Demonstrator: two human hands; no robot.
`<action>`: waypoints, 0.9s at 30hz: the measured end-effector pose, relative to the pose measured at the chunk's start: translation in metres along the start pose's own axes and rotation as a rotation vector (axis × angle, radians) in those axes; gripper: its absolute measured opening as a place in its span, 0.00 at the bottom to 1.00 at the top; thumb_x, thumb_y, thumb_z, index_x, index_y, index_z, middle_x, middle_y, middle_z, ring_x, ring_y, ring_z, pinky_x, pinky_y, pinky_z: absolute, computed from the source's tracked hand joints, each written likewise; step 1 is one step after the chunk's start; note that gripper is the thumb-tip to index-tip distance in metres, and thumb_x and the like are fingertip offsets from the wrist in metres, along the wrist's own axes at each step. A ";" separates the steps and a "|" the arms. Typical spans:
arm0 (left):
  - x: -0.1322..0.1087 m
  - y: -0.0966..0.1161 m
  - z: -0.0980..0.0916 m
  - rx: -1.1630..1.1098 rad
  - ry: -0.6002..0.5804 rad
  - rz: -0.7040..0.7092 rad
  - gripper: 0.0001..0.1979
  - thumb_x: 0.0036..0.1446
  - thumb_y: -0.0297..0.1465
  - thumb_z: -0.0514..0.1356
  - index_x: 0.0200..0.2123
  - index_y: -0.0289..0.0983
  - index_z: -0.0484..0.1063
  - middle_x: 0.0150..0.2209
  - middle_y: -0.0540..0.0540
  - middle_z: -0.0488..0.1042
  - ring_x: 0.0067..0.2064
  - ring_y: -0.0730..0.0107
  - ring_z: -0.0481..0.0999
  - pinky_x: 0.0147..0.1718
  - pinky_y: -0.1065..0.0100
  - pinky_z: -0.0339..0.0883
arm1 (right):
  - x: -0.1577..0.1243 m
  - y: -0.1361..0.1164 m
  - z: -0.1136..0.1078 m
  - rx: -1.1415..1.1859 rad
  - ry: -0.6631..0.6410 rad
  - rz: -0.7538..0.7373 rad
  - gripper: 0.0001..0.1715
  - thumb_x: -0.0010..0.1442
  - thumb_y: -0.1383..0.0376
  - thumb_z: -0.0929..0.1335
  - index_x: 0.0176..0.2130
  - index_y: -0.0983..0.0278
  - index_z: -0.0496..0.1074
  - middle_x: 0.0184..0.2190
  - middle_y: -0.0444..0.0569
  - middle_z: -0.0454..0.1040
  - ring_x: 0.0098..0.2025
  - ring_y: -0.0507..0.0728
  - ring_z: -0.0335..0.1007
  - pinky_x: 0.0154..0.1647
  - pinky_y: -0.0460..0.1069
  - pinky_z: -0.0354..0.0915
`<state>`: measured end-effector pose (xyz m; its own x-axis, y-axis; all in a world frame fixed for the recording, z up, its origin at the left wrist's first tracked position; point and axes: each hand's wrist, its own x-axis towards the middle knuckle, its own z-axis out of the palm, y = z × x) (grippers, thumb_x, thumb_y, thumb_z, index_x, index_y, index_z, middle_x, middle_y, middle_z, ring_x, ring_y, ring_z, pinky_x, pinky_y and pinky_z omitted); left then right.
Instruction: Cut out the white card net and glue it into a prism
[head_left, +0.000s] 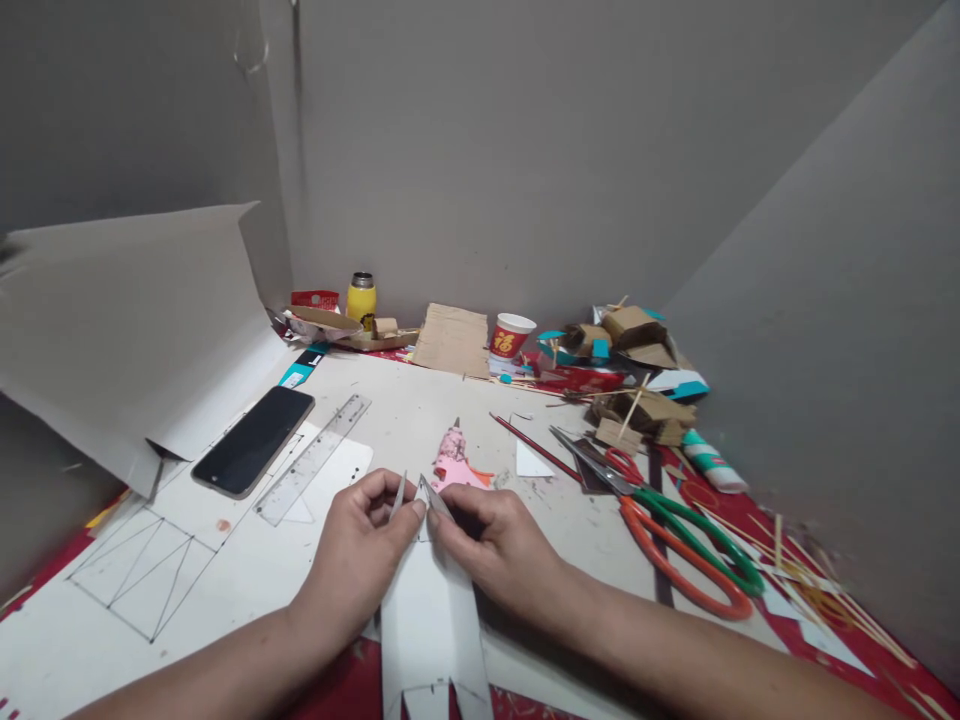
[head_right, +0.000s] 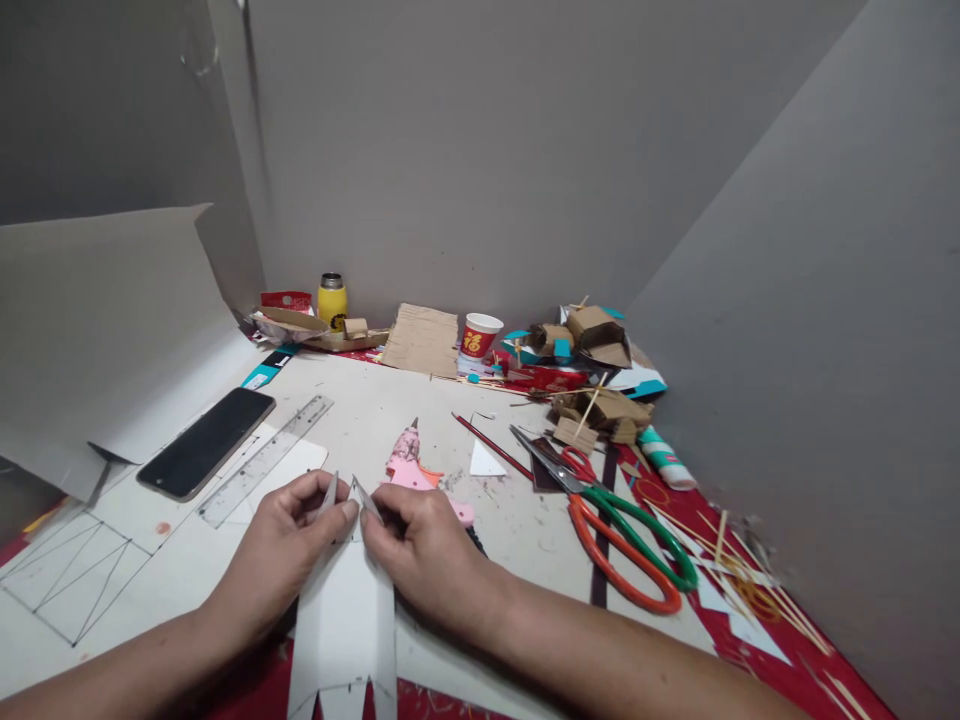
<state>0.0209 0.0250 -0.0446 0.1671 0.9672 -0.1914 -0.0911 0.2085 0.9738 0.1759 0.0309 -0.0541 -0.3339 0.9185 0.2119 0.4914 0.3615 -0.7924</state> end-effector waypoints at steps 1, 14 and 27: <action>0.000 0.001 0.000 0.006 0.006 0.009 0.07 0.51 0.34 0.62 0.30 0.37 0.69 0.26 0.52 0.69 0.28 0.74 0.66 0.27 0.73 0.60 | 0.000 0.000 0.000 0.004 0.003 -0.004 0.16 0.58 0.67 0.62 0.21 0.63 0.55 0.18 0.37 0.50 0.21 0.48 0.46 0.20 0.44 0.48; -0.004 0.002 -0.003 0.110 -0.006 0.109 0.13 0.59 0.39 0.56 0.36 0.39 0.78 0.31 0.48 0.76 0.35 0.65 0.70 0.36 0.67 0.63 | 0.002 0.001 -0.001 0.018 -0.016 0.026 0.15 0.59 0.67 0.61 0.22 0.63 0.57 0.18 0.38 0.51 0.22 0.48 0.48 0.21 0.45 0.49; -0.005 -0.004 0.001 -0.057 -0.030 -0.041 0.14 0.57 0.40 0.58 0.39 0.39 0.77 0.33 0.48 0.76 0.32 0.68 0.70 0.33 0.70 0.65 | 0.002 0.003 0.000 -0.018 -0.054 0.044 0.16 0.60 0.67 0.61 0.22 0.63 0.55 0.18 0.37 0.50 0.21 0.48 0.46 0.21 0.45 0.47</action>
<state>0.0216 0.0188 -0.0472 0.2013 0.9530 -0.2264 -0.1391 0.2566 0.9565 0.1772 0.0334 -0.0559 -0.3540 0.9239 0.1455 0.5210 0.3239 -0.7897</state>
